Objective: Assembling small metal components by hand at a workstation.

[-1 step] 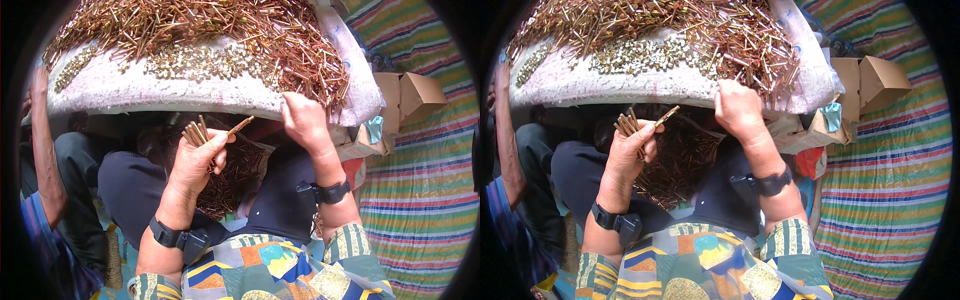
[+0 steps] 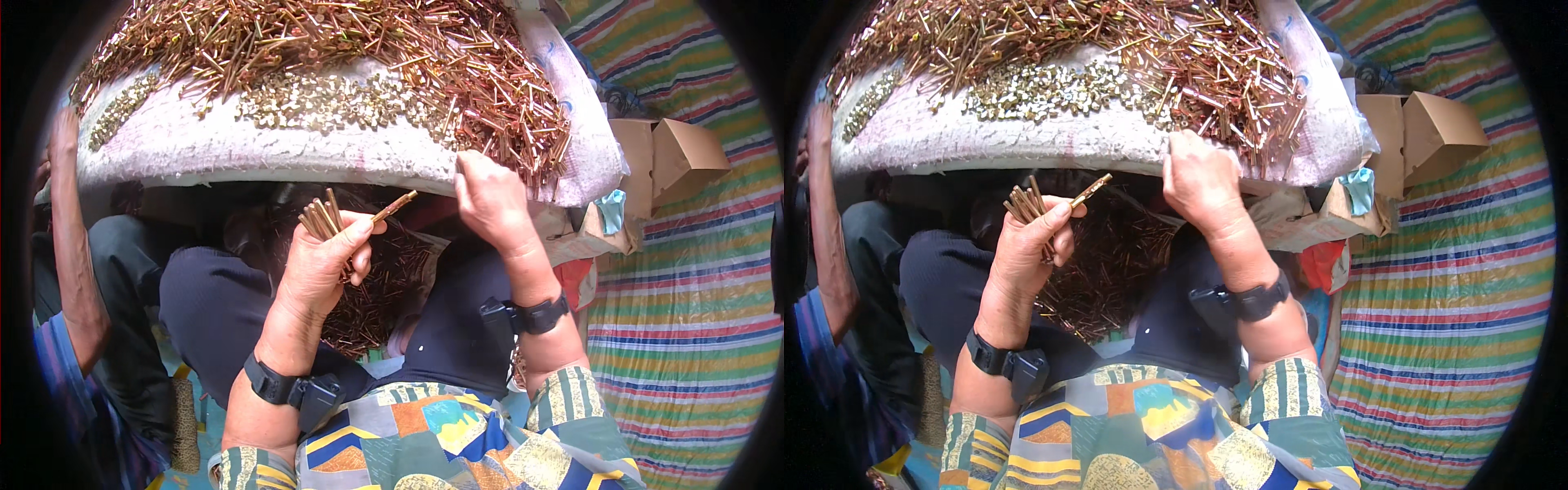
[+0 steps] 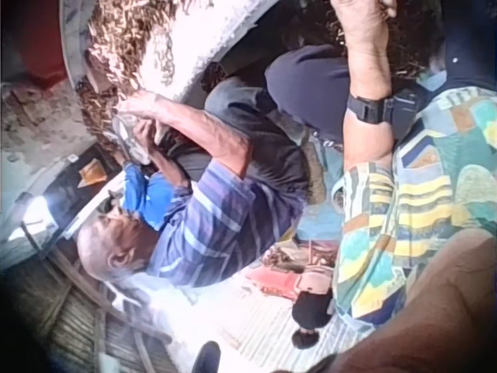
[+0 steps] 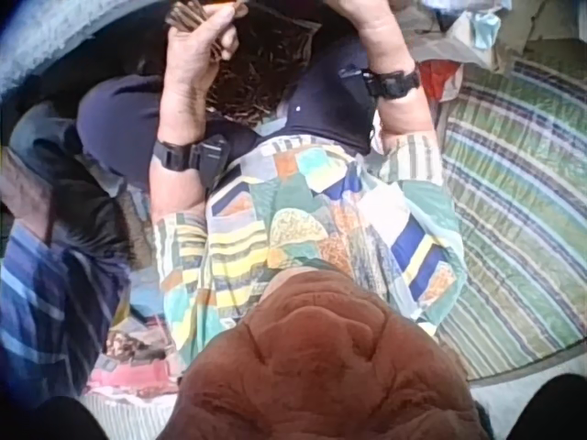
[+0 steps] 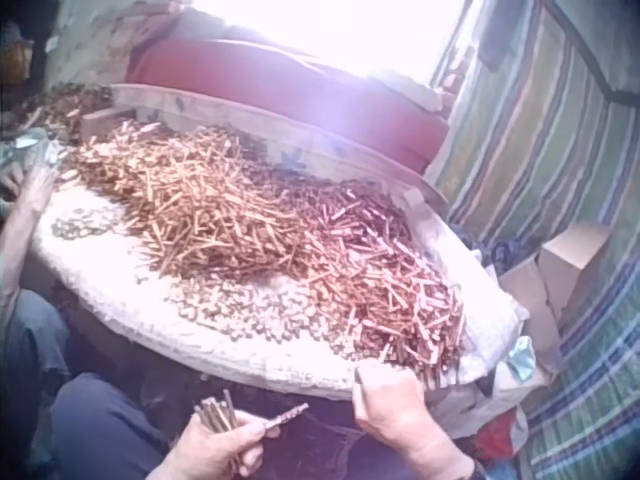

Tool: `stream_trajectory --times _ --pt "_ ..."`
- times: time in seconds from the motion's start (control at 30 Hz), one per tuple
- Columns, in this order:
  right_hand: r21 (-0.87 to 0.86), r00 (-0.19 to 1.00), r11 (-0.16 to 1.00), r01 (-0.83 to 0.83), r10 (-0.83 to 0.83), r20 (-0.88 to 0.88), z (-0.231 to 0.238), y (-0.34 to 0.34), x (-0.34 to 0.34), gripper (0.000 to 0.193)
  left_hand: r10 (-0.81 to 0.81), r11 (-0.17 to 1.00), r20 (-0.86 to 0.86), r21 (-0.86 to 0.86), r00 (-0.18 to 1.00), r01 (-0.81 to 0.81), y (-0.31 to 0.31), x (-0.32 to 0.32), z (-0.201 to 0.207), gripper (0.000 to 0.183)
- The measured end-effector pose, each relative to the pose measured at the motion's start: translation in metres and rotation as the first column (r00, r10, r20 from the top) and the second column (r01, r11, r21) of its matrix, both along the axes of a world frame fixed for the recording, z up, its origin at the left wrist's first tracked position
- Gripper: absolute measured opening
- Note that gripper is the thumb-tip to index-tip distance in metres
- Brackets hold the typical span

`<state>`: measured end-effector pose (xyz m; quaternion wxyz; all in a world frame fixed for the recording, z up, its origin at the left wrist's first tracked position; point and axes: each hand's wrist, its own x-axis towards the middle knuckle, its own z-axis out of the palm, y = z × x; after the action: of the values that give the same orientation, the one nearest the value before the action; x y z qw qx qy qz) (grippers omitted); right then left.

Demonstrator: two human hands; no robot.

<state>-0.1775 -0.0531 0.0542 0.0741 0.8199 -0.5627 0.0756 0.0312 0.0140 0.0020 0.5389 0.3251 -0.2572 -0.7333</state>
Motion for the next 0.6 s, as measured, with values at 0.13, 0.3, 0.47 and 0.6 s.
stream_trajectory --times 0.13,0.3,0.47,0.6 --pt "-0.188 0.992 0.98 -0.071 0.089 0.088 -0.025 -0.008 0.008 0.023 -0.031 1.0 -0.005 0.001 1.0 0.031 0.001 -0.002 0.002 0.018" --pt "-0.218 0.852 0.973 -0.082 0.182 0.49 -0.022 -0.012 0.012 0.027 -0.02 1.0 -0.005 0.006 1.0 0.02 0.0 0.0 0.002 0.019" --pt "-0.09 0.747 0.993 0.077 0.002 0.665 -0.011 -0.018 0.015 0.011 -0.024 1.0 0.015 0.011 1.0 0.024 0.0 0.0 0.001 0.018" --pt "-0.178 0.848 0.984 0.025 0.074 0.524 -0.017 -0.04 0.024 0.007 -0.02 1.0 0.017 0.018 1.0 0.02 0.0 -0.001 0.001 0.018"
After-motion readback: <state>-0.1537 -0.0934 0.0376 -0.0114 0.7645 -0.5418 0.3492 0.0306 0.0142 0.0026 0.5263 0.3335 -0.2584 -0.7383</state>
